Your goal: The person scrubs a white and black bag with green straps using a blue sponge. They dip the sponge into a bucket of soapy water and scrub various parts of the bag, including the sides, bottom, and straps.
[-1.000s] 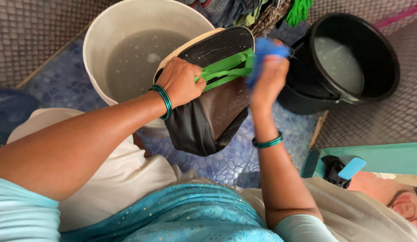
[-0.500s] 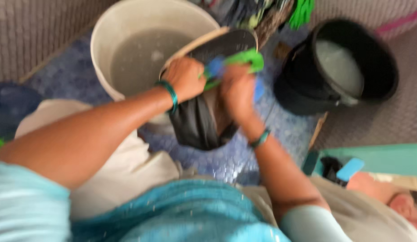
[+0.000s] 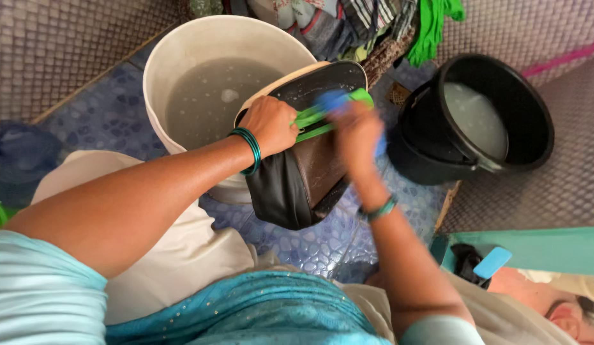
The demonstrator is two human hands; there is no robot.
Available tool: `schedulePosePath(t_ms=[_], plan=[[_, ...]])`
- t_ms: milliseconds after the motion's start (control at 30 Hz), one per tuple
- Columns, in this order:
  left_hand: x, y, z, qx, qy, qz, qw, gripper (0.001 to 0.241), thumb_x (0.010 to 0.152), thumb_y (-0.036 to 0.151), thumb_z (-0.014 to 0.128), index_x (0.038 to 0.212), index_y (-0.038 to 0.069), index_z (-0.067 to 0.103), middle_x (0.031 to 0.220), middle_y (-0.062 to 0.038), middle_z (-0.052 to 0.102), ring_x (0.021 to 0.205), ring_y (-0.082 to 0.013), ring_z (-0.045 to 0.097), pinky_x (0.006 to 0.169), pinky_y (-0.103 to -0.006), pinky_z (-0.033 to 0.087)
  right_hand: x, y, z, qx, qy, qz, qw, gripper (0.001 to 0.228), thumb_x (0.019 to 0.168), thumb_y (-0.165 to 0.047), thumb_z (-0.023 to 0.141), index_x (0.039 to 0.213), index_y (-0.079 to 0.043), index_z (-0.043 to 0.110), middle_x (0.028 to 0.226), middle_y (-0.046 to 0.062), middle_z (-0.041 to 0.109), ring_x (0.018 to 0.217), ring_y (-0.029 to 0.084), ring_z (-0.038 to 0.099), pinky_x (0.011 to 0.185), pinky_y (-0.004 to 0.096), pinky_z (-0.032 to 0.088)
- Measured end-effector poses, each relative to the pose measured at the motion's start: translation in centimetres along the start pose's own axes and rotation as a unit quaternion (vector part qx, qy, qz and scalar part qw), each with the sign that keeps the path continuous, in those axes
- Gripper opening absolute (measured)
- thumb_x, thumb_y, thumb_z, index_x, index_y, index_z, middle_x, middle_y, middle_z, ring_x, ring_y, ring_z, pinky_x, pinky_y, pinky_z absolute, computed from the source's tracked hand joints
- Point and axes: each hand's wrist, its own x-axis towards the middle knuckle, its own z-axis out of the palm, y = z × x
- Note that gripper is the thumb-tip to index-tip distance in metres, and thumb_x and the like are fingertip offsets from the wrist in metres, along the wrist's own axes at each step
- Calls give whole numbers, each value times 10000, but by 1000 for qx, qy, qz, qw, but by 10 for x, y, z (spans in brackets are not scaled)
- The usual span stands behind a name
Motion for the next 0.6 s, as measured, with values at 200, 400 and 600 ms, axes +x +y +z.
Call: schedulePosePath(t_ms=[200, 400, 600], plan=[[-7, 2, 1, -5, -7, -9, 1000, 185, 751, 166, 681, 621, 34, 694, 683, -262, 649, 686, -447, 660, 732, -542, 545, 21, 17, -8, 9, 5, 135, 991, 157, 826, -88, 807, 909, -19, 693, 872, 212, 685, 794, 421, 674, 691, 487, 532], [4, -6, 7, 6, -1, -18, 1000, 188, 763, 181, 685, 648, 35, 711, 697, -263, 660, 680, -455, 662, 689, -547, 545, 10, 4, 15, -2, -41, 31, 999, 109, 874, -28, 736, 970, -35, 685, 916, 206, 681, 842, 421, 663, 736, 487, 535], [0, 2, 2, -9, -28, -33, 999, 192, 751, 183, 666, 646, 35, 729, 691, -254, 667, 701, -451, 674, 735, -549, 550, 25, 15, 2, -28, -10, 77, 997, 261, 790, -164, 856, 993, -55, 733, 923, 204, 716, 859, 410, 680, 742, 523, 518]])
